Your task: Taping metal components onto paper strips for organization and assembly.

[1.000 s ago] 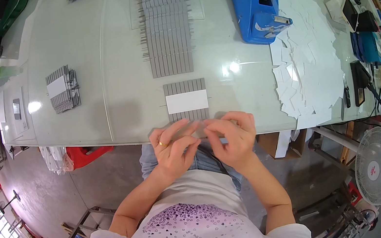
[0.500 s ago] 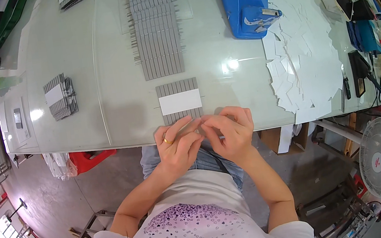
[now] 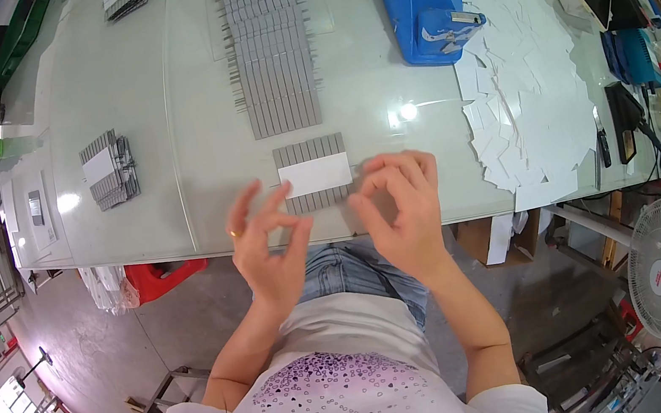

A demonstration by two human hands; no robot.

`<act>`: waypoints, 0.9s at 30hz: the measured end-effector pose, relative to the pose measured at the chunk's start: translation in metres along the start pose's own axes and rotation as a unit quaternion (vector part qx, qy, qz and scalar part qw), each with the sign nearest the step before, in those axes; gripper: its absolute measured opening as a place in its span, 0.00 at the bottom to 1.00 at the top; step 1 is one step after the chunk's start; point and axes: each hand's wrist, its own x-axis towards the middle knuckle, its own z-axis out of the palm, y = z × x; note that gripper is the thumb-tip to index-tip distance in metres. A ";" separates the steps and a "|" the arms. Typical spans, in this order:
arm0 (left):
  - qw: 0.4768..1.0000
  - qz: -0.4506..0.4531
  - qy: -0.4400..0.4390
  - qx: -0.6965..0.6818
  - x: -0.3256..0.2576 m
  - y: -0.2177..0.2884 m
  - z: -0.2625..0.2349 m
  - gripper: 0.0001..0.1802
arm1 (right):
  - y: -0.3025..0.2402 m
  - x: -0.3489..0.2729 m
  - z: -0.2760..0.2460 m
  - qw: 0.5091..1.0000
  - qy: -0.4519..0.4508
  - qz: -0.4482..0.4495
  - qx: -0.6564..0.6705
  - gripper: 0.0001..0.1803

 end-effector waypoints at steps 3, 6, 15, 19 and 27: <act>0.997 -0.039 0.033 0.057 0.014 -0.001 0.000 0.08 | -0.003 0.007 0.012 0.999 -0.007 0.043 -0.030 0.08; 0.993 -0.051 0.024 0.102 0.017 -0.002 0.001 0.08 | -0.003 0.008 0.018 0.997 0.017 0.045 -0.060 0.07; 0.989 -0.051 0.000 0.141 0.015 -0.005 0.003 0.08 | 0.000 0.004 0.025 0.995 0.049 0.013 -0.092 0.08; 0.989 -0.048 0.003 0.142 0.014 -0.007 0.004 0.07 | -0.002 0.004 0.024 0.994 0.045 0.014 -0.099 0.09; 0.984 -0.078 -0.005 0.157 0.017 -0.005 -0.002 0.16 | -0.003 0.007 0.021 0.994 0.034 0.042 -0.097 0.13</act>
